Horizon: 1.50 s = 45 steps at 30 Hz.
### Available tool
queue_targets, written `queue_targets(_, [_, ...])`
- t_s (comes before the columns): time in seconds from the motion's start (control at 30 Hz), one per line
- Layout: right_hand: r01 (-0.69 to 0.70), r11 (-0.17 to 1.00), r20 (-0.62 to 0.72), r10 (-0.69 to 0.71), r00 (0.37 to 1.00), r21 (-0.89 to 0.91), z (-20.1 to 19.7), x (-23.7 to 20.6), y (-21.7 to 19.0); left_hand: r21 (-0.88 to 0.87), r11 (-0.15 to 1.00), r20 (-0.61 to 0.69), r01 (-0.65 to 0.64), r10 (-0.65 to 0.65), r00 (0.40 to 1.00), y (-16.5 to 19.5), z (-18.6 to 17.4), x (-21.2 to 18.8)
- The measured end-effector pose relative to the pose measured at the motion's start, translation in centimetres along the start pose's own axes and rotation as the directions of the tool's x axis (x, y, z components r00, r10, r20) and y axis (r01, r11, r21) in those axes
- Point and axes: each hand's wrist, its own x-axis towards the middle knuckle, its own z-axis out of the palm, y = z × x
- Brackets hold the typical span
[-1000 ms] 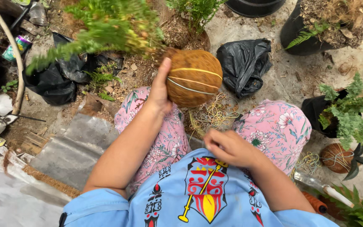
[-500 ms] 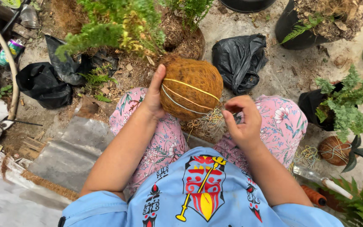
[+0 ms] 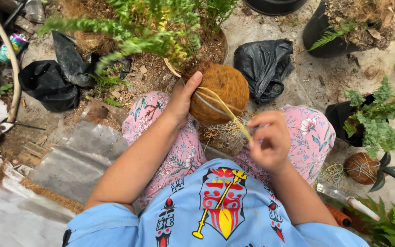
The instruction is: The person sits on the ground and removes rubber bands from a coconut husk wrapped around a fern. They then use scissors to cut and peel away the coconut fiber, exposing the plant's root ball. Finally, they stand and carry the plant away.
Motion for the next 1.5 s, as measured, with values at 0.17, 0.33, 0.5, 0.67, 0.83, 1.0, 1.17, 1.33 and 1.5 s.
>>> queue_targets(0.17, [-0.126, 0.863, 0.487, -0.151, 0.86, 0.49, 0.3, -0.3, -0.8, -0.16, 0.987, -0.088, 0.007, -0.021, 0.996, 0.3, 0.1, 0.7])
queue_targets(0.33, [-0.412, 0.86, 0.729, 0.486, 0.482, -0.301, 0.9, -2.7, 1.7, -0.36, 0.927, -0.03, 0.105, -0.124, 0.992, 1.4, -0.4, 1.0])
queue_targets(0.5, [-0.213, 0.571, 0.395, 0.747, 0.534, -0.793, -0.3, -2.6, 5.1, -0.429, 0.896, 0.043, 0.115, -0.107, 0.993, 2.2, -1.1, 0.5])
queue_targets(0.67, [-0.22, 0.622, 0.156, 0.492, 0.856, -0.751, -1.3, -1.1, 3.5, -0.421, 0.891, 0.108, 0.167, -0.134, 0.985, 2.3, -1.2, -0.2])
queue_targets(0.83, [-0.153, 0.89, 0.061, 0.197, 0.978, -0.43, 0.1, -0.1, 1.7, -0.353, 0.905, 0.169, 0.236, -0.186, 0.968, 1.8, -0.6, -0.4])
queue_targets(1.0, [-0.207, 0.941, 0.053, 0.228, 0.972, -0.266, 1.5, -0.7, 1.6, -0.317, 0.899, 0.214, 0.303, -0.243, 0.946, 1.4, -0.1, -0.5])
queue_targets(1.17, [-0.303, 0.938, 0.032, 0.312, 0.949, -0.17, 1.6, -1.2, 2.0, -0.309, 0.89, 0.255, 0.336, -0.263, 0.931, 1.6, -0.3, -0.5])
queue_targets(1.33, [-0.291, 0.948, 0.118, 0.306, 0.945, -0.129, 1.4, -1.2, 2.6, -0.314, 0.88, 0.256, 0.357, -0.283, 0.924, 1.8, -0.3, -0.4])
queue_targets(1.5, [-0.369, 0.907, 0.319, 0.296, 0.901, 0.201, -0.1, -1.4, 3.6, -0.335, 0.892, 0.208, 0.304, -0.245, 0.947, 1.9, -0.4, -0.3])
